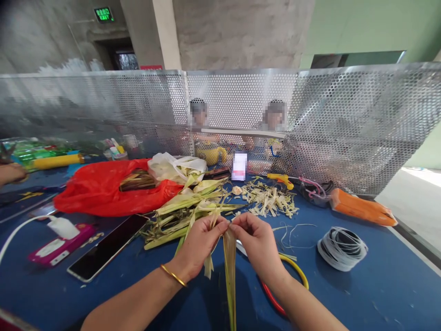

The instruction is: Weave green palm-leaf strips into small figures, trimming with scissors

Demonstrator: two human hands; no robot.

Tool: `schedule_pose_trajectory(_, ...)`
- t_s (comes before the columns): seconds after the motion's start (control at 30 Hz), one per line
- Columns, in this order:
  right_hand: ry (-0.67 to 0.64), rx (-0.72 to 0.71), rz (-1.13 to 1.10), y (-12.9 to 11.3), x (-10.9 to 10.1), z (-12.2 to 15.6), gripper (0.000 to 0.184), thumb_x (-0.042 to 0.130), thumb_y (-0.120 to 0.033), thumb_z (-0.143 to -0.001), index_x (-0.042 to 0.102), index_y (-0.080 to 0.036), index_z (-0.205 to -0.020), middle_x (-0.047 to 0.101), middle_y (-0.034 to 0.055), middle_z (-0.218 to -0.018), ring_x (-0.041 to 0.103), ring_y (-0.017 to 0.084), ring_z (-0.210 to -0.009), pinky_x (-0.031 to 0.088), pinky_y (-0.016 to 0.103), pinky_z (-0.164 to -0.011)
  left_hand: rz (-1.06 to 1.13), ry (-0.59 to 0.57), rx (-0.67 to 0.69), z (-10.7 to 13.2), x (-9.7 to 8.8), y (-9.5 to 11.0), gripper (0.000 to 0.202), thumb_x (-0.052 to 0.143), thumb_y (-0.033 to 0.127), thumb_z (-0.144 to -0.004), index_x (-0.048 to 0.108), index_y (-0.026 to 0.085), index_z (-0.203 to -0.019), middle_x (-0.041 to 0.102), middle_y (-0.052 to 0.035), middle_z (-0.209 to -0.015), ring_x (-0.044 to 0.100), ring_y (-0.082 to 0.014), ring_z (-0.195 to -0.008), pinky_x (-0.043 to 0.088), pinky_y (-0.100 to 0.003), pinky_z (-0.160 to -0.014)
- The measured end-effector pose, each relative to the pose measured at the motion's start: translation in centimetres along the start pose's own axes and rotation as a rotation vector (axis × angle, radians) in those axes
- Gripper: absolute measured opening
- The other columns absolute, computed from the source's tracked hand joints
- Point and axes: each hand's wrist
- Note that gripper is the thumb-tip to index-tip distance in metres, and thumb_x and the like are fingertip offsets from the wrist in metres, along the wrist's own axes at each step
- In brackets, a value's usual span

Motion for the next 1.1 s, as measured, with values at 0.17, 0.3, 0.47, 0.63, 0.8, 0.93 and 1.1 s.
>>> schedule_pose_trajectory(0.17, -0.047, -0.053, 0.055, 0.1, 0.2, -0.1, 0.024, 0.06, -0.038, -0.079, 0.055, -0.018, -0.067, 0.048, -0.0029, -0.061, 0.042, 0.012, -0.058, 0.035, 0.024, -0.054, -0.053, 0.035, 0.068, 0.1, 0.1, -0.1, 0.025, 0.063, 0.037, -0.076, 0.057, 0.016, -0.064, 0.043, 0.0042, -0.056, 0.032, -0.0083, -0.053, 0.027, -0.022, -0.051)
schedule_pose_trajectory(0.3, -0.029, -0.147, 0.138, 0.8, 0.3, 0.1, 0.022, 0.053, -0.035, -0.085, 0.051, -0.019, -0.07, 0.046, -0.003, -0.063, 0.041, 0.012, -0.06, 0.035, 0.024, -0.055, 0.008, 0.024, 0.053, 0.0, 0.3, -0.4, 0.027, 0.064, 0.039, -0.074, 0.058, 0.015, -0.063, 0.044, 0.0035, -0.057, 0.033, -0.0085, -0.054, 0.027, -0.022, -0.051)
schedule_pose_trajectory(0.47, -0.006, -0.261, 0.27, 1.4, 0.4, 0.4, 0.019, 0.049, -0.031, -0.089, 0.05, -0.019, -0.074, 0.049, -0.002, -0.068, 0.044, 0.013, -0.063, 0.036, 0.024, -0.058, 0.133, 0.024, -0.02, -0.3, 0.5, -0.8, 0.032, 0.068, 0.043, -0.069, 0.055, 0.016, -0.06, 0.04, 0.0059, -0.052, 0.027, -0.0067, -0.048, 0.022, -0.022, -0.049)
schedule_pose_trajectory(0.63, 0.024, -0.173, 0.193, 1.5, 0.7, 0.2, 0.019, 0.053, -0.036, -0.087, 0.054, -0.019, -0.078, 0.051, -0.0017, -0.068, 0.046, 0.014, -0.064, 0.038, 0.025, -0.059, 0.134, 0.018, -0.042, -0.4, 0.3, -0.7, 0.031, 0.068, 0.043, -0.069, 0.056, 0.016, -0.06, 0.038, 0.0068, -0.05, 0.026, -0.0065, -0.047, 0.021, -0.022, -0.048)
schedule_pose_trajectory(0.8, 0.009, -0.032, 0.029, 1.6, 0.9, -0.2, 0.033, 0.065, -0.05, -0.075, 0.056, -0.019, -0.078, 0.053, -0.0018, -0.067, 0.048, 0.014, -0.062, 0.04, 0.025, -0.057, 0.089, 0.097, 0.005, -0.4, 0.3, -0.7, 0.024, 0.065, 0.036, -0.072, 0.058, 0.016, -0.062, 0.046, 0.0038, -0.054, 0.037, -0.0089, -0.053, 0.029, -0.022, -0.053)
schedule_pose_trajectory(0.93, -0.234, 0.172, -0.089, 1.7, 0.8, -0.2, 0.042, 0.068, -0.058, -0.071, 0.057, -0.017, -0.074, 0.056, -0.0016, -0.063, 0.052, 0.014, -0.06, 0.042, 0.025, -0.057, 0.14, 0.174, 0.03, -0.6, 0.4, -0.7, 0.021, 0.065, 0.033, -0.072, 0.057, 0.016, -0.062, 0.049, 0.0023, -0.056, 0.04, -0.0097, -0.053, 0.032, -0.022, -0.052)
schedule_pose_trajectory(1.1, -0.41, 0.352, -0.136, 1.6, 1.1, 0.1, 0.044, 0.066, -0.059, -0.072, 0.064, -0.016, -0.081, 0.061, 0.0008, -0.065, 0.058, 0.015, -0.057, 0.046, 0.027, -0.059, 0.271, 0.308, 0.011, -0.6, -0.1, 0.1, 0.024, 0.066, 0.035, -0.074, 0.055, 0.016, -0.065, 0.038, 0.0072, -0.05, 0.025, -0.0041, -0.042, 0.022, -0.019, -0.043)
Point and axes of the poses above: each hand's wrist, its own z-axis away from the middle knuckle, its own x-axis out of the palm, y = z × x
